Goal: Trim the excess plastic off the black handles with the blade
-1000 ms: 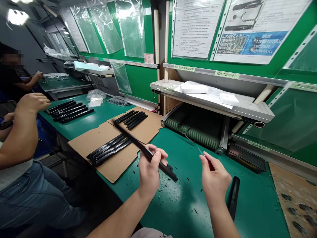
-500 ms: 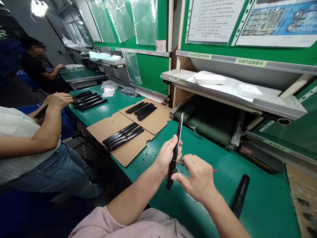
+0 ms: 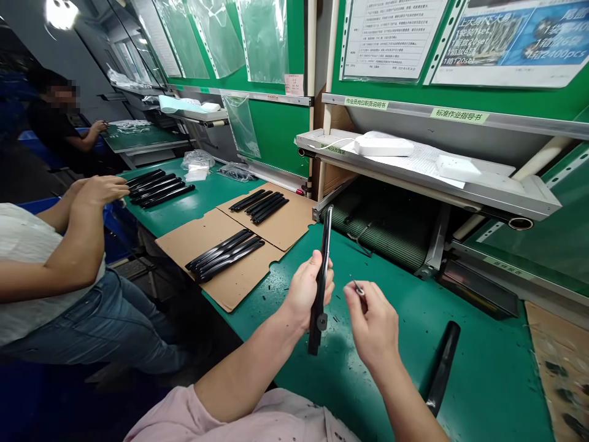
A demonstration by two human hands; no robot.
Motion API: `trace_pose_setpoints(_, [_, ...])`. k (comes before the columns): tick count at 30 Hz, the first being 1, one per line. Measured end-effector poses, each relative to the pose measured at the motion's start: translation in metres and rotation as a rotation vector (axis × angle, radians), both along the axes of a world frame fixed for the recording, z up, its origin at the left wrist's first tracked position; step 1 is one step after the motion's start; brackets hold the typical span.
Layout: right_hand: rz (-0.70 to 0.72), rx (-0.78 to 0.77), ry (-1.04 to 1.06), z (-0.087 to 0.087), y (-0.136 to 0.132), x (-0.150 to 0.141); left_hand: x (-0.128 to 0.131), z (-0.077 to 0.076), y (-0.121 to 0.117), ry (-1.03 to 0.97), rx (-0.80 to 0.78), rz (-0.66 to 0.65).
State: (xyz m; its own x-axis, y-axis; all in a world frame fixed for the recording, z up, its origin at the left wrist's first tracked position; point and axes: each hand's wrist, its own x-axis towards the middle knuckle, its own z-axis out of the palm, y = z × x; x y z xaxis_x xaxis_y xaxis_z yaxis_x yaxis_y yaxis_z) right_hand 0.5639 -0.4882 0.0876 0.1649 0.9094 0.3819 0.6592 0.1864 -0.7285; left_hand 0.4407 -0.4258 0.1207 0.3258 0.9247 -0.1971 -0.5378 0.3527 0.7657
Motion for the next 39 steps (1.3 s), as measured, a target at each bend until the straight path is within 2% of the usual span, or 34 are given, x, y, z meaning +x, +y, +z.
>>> trace_pose_setpoints(3, [0.066,0.009,0.066,-0.006,-0.007,0.002,-0.002,-0.002,0.003,-0.009,-0.001,0.018])
trace_pose_setpoints(5, [0.108,0.07,0.145,-0.01,-0.017,-0.002,-0.003,-0.004,0.004,-0.012,-0.008,0.028])
trace_pose_setpoints(8, [0.069,0.187,0.213,-0.015,-0.029,-0.009,-0.003,-0.007,0.005,-0.014,-0.002,0.032])
trace_pose_setpoints(15, [0.005,0.373,0.048,-0.02,-0.026,-0.011,0.001,0.001,-0.001,-0.011,-0.007,0.006])
trace_pose_setpoints(22, [-0.054,0.482,-0.027,-0.003,-0.003,-0.004,0.002,0.004,-0.014,0.074,0.032,-0.032])
trace_pose_setpoints(29, [-0.159,0.583,0.026,0.028,0.043,0.024,0.002,0.008,-0.033,0.129,0.034,-0.171])
trace_pose_setpoints(32, [-0.264,0.523,0.083,0.04,0.066,0.047,-0.002,0.0,-0.038,0.166,0.038,-0.256])
trace_pose_setpoints(35, [-0.322,0.389,0.153,0.048,0.076,0.069,-0.01,-0.01,-0.036,0.203,0.096,-0.381])
trace_pose_setpoints(37, [-0.24,0.288,0.177,0.05,0.073,0.077,-0.016,-0.013,-0.031,0.267,0.189,-0.505])
trace_pose_setpoints(39, [-0.023,0.136,0.263,0.05,0.062,0.078,-0.021,-0.013,-0.025,0.376,0.327,-0.597])
